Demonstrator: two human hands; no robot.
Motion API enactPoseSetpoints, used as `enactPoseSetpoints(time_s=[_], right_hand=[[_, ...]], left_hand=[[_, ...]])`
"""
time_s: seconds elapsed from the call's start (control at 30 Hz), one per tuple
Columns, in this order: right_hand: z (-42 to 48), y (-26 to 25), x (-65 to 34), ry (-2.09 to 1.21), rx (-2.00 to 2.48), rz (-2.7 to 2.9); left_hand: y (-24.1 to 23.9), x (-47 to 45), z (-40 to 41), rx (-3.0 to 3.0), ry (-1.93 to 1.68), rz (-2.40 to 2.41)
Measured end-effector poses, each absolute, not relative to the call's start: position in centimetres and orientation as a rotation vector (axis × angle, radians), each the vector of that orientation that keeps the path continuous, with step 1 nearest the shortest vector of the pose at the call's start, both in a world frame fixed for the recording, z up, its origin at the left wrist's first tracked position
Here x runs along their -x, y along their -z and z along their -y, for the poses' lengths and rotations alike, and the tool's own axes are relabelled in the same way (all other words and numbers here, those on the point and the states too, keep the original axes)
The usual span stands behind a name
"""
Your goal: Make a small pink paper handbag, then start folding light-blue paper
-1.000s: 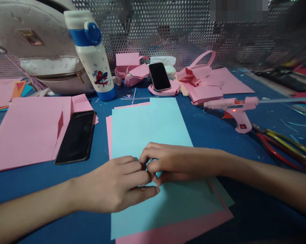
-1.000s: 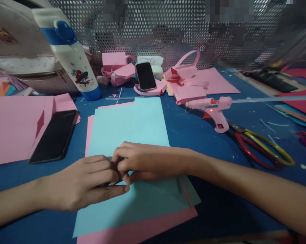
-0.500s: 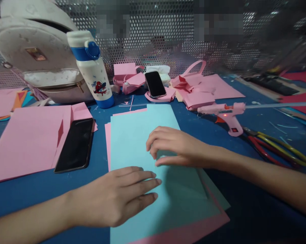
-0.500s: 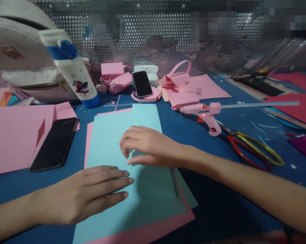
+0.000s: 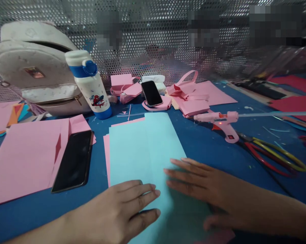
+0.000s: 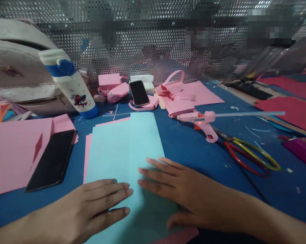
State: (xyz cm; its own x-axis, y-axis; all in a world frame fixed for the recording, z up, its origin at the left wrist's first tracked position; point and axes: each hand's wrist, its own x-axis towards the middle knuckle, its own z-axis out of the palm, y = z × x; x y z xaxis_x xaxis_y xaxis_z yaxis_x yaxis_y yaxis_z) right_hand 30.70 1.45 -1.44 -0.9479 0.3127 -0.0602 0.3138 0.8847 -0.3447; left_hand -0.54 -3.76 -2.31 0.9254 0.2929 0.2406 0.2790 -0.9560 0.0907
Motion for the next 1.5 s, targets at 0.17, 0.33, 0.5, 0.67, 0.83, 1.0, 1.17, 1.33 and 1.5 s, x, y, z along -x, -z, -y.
enactPoseSetpoints(time_s=[0.17,0.33,0.5,0.67,0.83,1.0,1.17,1.33,1.5], right_hand=[[-0.9,1.5,-30.4,0.53,-0.305,-2.98],[-1.4,1.9,-30.2,0.559,-0.282,-2.981],[-1.7,2.2,-30.3,0.633,-0.29,-2.982],[-1.8,2.4,-30.4,0.697,-0.3,-2.98],[-2.6,2.6,-29.8,0.786,-0.351,-2.995],[-5.1,3.2,-29.0,0.794,-0.385,-2.984],[-7.7,4.0,-27.9,0.684,-0.343,-3.029],[-9.2,4.3,-26.7,0.682,-0.304,-3.107],[-10.3,4.4,-25.5,0.71,-0.337,-3.132]], left_hand=[[2.3,0.6,3.6,-3.015,-0.4,-0.457],[2.8,0.6,3.7,-3.027,-0.416,-0.446],[2.9,0.6,3.7,-3.058,-0.384,-0.448],[2.9,0.7,3.7,-3.026,-0.287,-0.46],[3.2,0.9,3.7,-2.979,-0.23,-0.455],[3.1,0.9,3.6,-2.966,-0.25,-0.457],[2.9,0.8,3.5,-2.96,-0.223,-0.435],[2.9,0.9,3.6,-2.94,-0.234,-0.445],[2.9,0.9,3.5,-2.931,-0.211,-0.447]])
